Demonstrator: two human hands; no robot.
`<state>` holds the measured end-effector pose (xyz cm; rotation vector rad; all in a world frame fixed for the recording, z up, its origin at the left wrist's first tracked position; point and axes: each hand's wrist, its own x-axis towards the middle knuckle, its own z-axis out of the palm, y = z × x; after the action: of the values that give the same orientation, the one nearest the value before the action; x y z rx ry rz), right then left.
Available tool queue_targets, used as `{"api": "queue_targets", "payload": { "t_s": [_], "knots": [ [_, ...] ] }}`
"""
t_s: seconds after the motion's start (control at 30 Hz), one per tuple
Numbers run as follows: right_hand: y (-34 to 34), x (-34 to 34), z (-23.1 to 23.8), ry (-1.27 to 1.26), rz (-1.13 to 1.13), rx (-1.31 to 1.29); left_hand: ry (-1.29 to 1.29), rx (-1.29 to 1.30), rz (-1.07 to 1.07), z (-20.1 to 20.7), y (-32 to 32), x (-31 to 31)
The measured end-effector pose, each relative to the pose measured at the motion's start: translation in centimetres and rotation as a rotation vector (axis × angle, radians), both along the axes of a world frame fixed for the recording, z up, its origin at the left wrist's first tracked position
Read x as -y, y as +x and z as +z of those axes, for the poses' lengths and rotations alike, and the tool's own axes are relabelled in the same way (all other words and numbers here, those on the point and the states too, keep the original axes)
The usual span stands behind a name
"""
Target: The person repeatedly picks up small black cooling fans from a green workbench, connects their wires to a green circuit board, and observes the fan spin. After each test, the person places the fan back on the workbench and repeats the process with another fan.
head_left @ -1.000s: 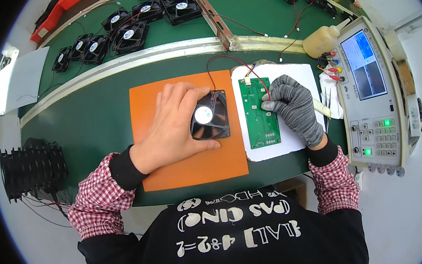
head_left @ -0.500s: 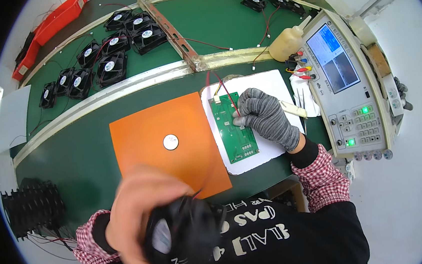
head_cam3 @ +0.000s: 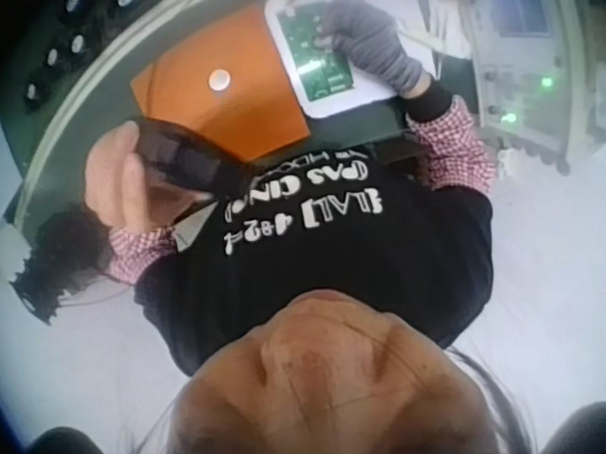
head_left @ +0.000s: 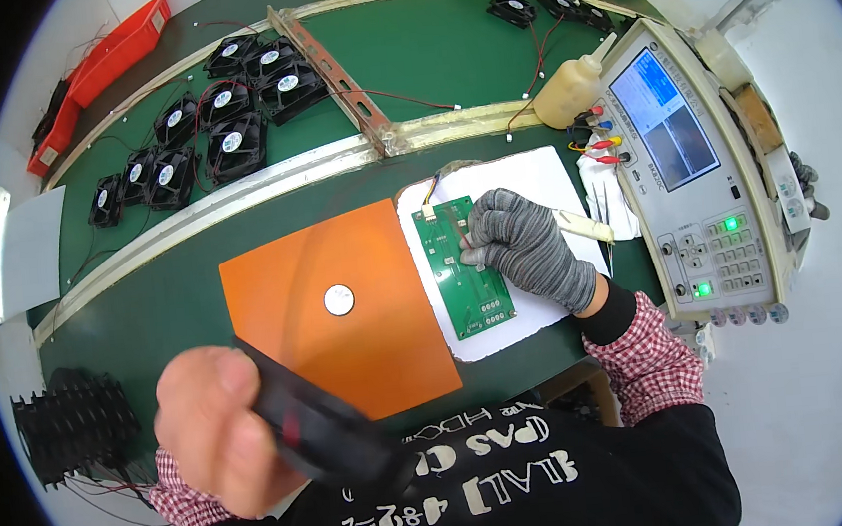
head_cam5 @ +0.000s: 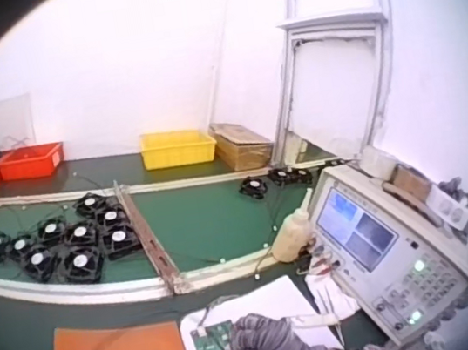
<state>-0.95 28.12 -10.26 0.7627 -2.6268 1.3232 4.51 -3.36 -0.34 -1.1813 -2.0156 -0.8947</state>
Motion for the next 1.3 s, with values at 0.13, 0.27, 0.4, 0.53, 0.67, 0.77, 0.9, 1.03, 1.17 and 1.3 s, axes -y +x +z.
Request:
{"api": "queue_targets", "payload": {
  "t_s": [0.13, 0.27, 0.4, 0.53, 0.67, 0.77, 0.9, 1.03, 1.17, 1.3],
  "knots": [
    [0.4, 0.4, 0.5, 0.041, -0.006, -0.120, -0.074, -0.231, 0.061, 1.8, -5.6, -4.6],
    [0.9, 0.0, 0.1, -0.261, -0.177, -0.007, -0.205, -0.243, 0.705, -1.2, -14.7, -6.2],
    [0.7, 0.8, 1.4, -0.211, -0.199, -0.037, -0.768, 0.469, 1.171, -5.9, -19.3, 0.6],
    [1.1, 0.4, 1.0, -0.156, -0.111, -0.304, -0.701, 0.542, 1.045, -4.2, -18.0, 1.8],
    [1.6, 1.2, 2.7, -0.130, -0.068, -0.356, -0.260, 0.462, -0.020, -1.0, -9.7, -3.2],
    [2.0, 3.3, 3.4, -0.080, 0.232, -0.331, -0.505, 0.245, -0.534, -0.5, -3.6, -6.1],
    [2.2, 1.8, 2.8, 0.320, 0.413, -0.464, -0.781, 0.508, -0.642, 0.3, -2.2, -3.0],
    [0.8, -0.1, 3.9, 0.623, -0.006, -0.429, -0.819, 0.170, 0.387, 1.7, -5.6, 1.6],
    [-0.1, 0.0, 2.6, 0.292, -0.095, -0.150, -0.653, -0.078, 0.626, 0.0, -6.2, 3.0],
    [0.3, 0.3, 1.7, -0.144, -0.090, 0.243, -0.571, 0.077, 0.223, -1.9, -3.8, 0.4]
  ]
}}
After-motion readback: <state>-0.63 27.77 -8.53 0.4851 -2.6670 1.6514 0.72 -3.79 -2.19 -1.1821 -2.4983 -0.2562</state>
